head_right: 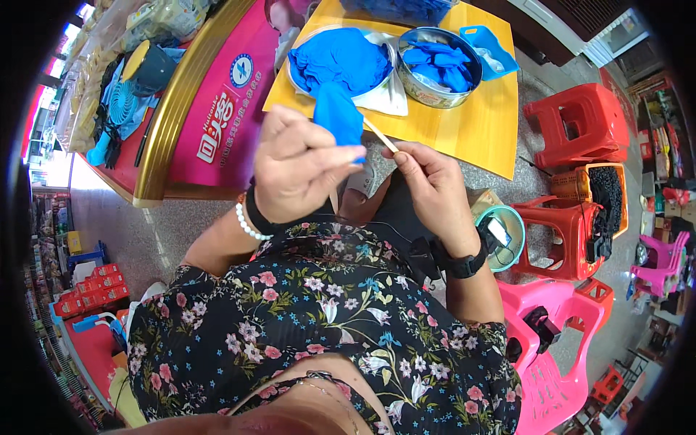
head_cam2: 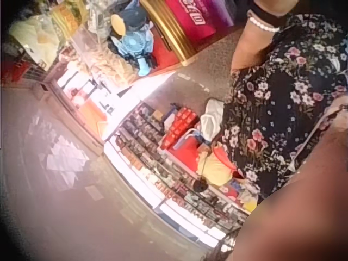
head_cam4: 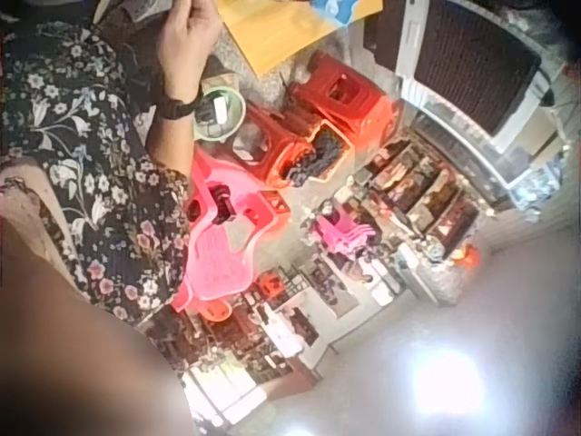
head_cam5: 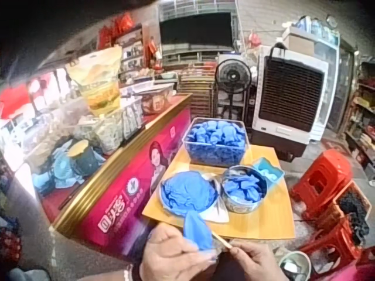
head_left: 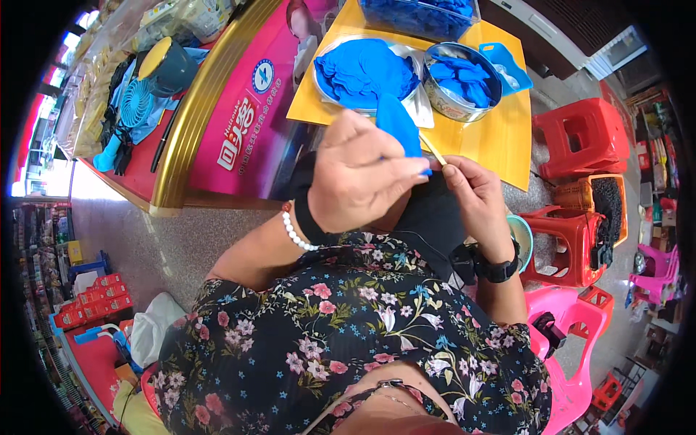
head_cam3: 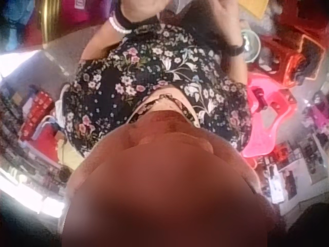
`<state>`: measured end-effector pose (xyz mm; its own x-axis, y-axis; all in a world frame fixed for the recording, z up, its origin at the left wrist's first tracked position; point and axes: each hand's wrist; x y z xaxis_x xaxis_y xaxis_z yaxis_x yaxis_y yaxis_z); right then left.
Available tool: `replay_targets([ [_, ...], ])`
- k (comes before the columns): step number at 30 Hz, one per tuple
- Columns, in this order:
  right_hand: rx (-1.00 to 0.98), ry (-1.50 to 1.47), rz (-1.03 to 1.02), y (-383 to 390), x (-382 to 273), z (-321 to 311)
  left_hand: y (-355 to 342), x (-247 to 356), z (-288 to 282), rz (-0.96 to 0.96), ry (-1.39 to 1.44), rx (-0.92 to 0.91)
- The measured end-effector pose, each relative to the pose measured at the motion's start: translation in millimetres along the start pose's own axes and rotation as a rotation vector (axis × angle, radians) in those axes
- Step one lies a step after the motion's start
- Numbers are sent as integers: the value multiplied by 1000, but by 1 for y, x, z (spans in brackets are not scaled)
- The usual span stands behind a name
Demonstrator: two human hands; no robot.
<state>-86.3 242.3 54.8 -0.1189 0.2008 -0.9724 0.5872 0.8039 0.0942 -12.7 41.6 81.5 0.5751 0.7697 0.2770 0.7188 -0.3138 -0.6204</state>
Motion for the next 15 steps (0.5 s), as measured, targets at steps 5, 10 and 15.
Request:
replay_targets([
  [5,74,-140,-113,-2,6,10,7,-4,18,-35,-28,-3],
  [10,195,-112,-215,1,12,17,8,-8,-3,-126,159,131],
  [15,203,84,-282,1,15,15,0,-16,7,-538,913,256],
])
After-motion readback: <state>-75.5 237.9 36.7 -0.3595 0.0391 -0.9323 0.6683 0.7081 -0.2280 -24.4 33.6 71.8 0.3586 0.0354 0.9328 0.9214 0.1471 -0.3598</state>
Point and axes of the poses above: each hand's wrist, its own y-axis away from the middle knuckle, its own z-axis out of the palm, x = y × z, and after that the axes turned 15 degrees about -x, right-handed
